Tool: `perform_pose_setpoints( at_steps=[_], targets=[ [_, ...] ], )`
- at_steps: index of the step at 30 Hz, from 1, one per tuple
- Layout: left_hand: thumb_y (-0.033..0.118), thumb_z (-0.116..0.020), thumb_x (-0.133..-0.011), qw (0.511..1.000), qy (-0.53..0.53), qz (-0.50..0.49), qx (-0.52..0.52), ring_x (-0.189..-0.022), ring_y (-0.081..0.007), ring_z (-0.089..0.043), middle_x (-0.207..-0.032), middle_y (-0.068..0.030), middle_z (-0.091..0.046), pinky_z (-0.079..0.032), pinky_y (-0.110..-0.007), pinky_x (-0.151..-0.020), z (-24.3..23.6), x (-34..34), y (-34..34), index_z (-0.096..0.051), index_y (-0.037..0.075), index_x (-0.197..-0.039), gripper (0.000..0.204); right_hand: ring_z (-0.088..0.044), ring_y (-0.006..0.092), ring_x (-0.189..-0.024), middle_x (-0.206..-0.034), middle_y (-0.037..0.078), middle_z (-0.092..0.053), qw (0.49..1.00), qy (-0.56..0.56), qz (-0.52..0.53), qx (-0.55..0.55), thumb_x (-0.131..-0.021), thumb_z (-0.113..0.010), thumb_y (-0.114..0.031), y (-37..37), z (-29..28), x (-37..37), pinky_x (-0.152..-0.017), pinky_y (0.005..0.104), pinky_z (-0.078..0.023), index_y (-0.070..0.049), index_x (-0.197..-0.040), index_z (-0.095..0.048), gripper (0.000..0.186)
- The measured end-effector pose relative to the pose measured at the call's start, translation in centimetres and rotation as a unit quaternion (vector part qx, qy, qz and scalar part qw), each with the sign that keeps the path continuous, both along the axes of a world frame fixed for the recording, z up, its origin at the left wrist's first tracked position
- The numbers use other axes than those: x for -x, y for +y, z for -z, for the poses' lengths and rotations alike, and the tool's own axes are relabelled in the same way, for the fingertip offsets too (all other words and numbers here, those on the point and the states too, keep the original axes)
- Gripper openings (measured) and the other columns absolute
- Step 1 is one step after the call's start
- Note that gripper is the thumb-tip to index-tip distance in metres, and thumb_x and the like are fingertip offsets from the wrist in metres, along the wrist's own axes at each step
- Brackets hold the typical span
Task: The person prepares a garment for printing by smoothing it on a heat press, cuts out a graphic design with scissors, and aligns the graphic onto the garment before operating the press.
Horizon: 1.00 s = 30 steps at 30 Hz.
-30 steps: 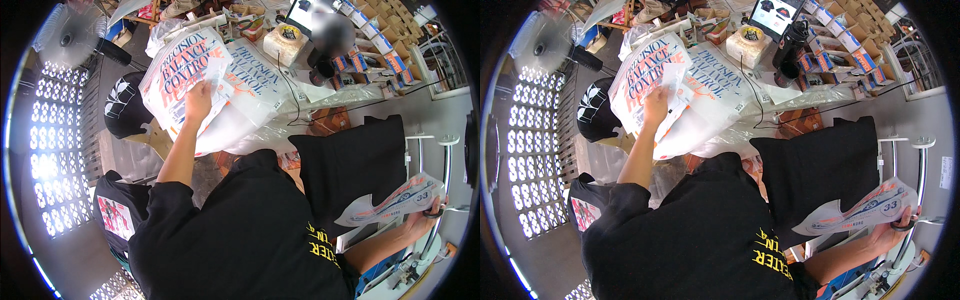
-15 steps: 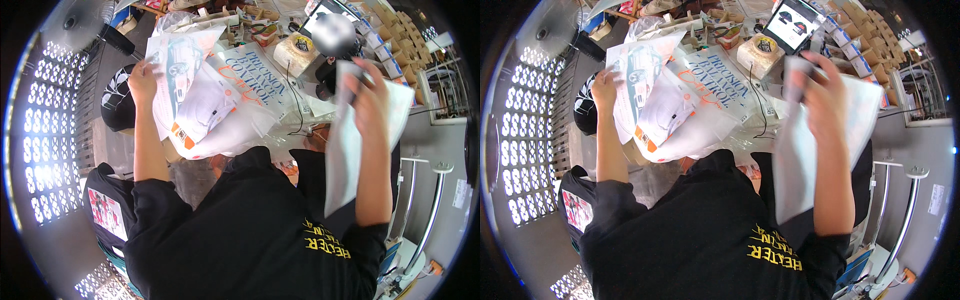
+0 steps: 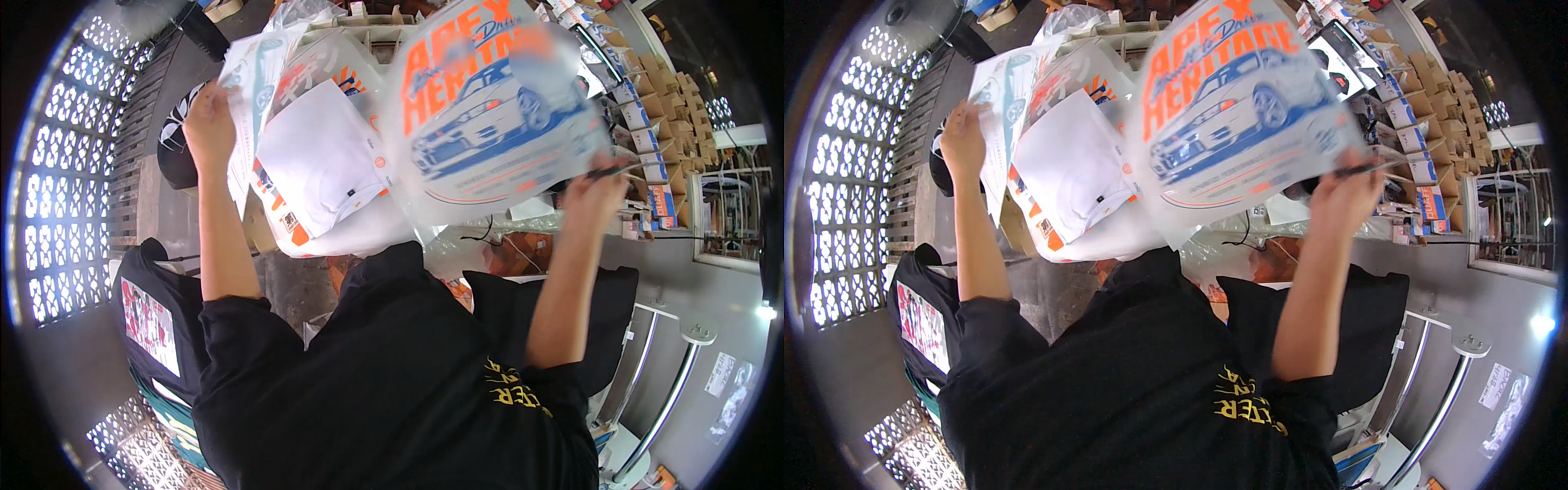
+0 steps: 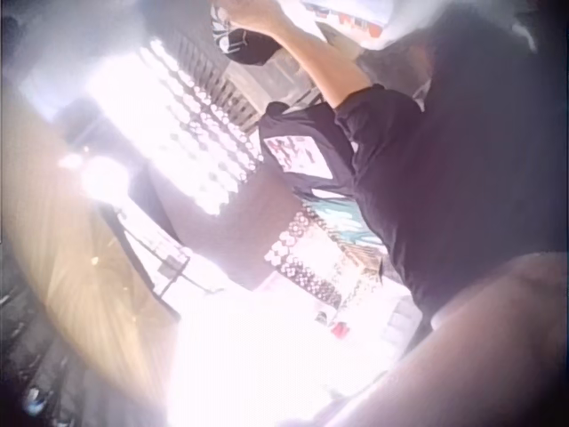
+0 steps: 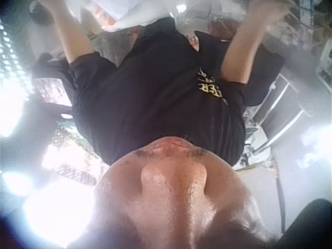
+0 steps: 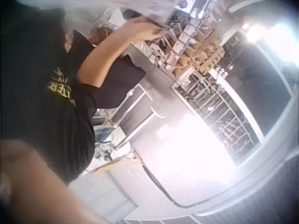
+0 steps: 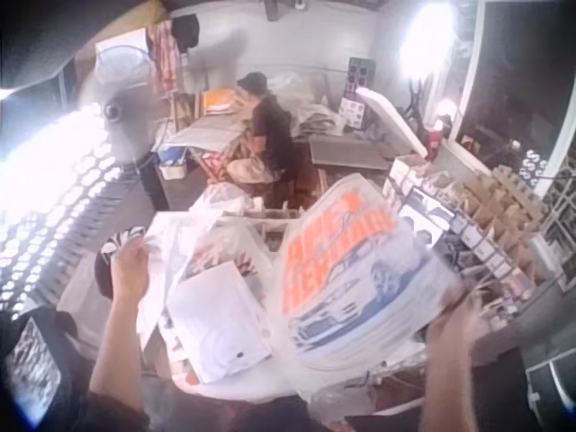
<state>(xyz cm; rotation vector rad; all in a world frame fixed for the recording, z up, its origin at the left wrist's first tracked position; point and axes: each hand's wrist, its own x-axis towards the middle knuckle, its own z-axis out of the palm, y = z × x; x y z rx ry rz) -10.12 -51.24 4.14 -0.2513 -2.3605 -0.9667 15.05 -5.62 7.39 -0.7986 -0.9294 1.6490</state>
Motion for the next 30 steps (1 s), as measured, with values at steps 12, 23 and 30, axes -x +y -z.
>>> perform_pose_setpoints(
  at_steps=[12, 23, 30],
  targets=[
    [-0.005, -0.058, -0.077, 0.973, 0.070, 0.205, 0.082, -0.086, -0.0282, -0.070, -0.098, -0.0065, -0.071, -0.056, -0.039, -0.074, 3.2, -10.4, 11.0, -0.068, 0.010, -0.099, 0.028, -0.061, 0.0154, -0.080, -0.096, 0.009, -0.060, 0.974, -0.189, -0.120, 0.025, -0.086, -0.064, 0.008, -5.9, 20.9, -3.0, -0.069, 0.0278, -0.050, -0.003, -0.129, -0.046, 0.048],
    [0.001, -0.066, -0.081, 0.944, 0.024, 0.322, 0.064, -0.097, -0.0330, -0.066, -0.095, -0.0115, -0.068, -0.052, -0.044, -0.089, 6.8, -15.5, 15.7, -0.068, 0.007, -0.103, 0.023, -0.062, 0.0186, -0.092, -0.103, 0.010, -0.061, 0.861, -0.423, -0.065, -0.274, -0.085, -0.077, -0.010, -9.0, 15.1, 0.2, -0.077, 0.0300, -0.051, -0.002, -0.125, -0.050, 0.050],
    [0.014, -0.072, -0.082, 0.910, -0.028, 0.403, 0.098, -0.124, -0.0345, -0.053, -0.116, -0.0104, -0.064, -0.034, -0.056, -0.110, 9.4, -16.8, 15.9, -0.067, 0.009, -0.112, 0.031, -0.066, 0.0206, -0.086, -0.099, 0.010, -0.064, 0.863, -0.119, -0.429, 0.238, -0.081, -0.081, -0.010, -11.0, 9.9, 3.4, -0.070, 0.0362, -0.056, -0.010, -0.118, -0.049, 0.049]
  ],
)
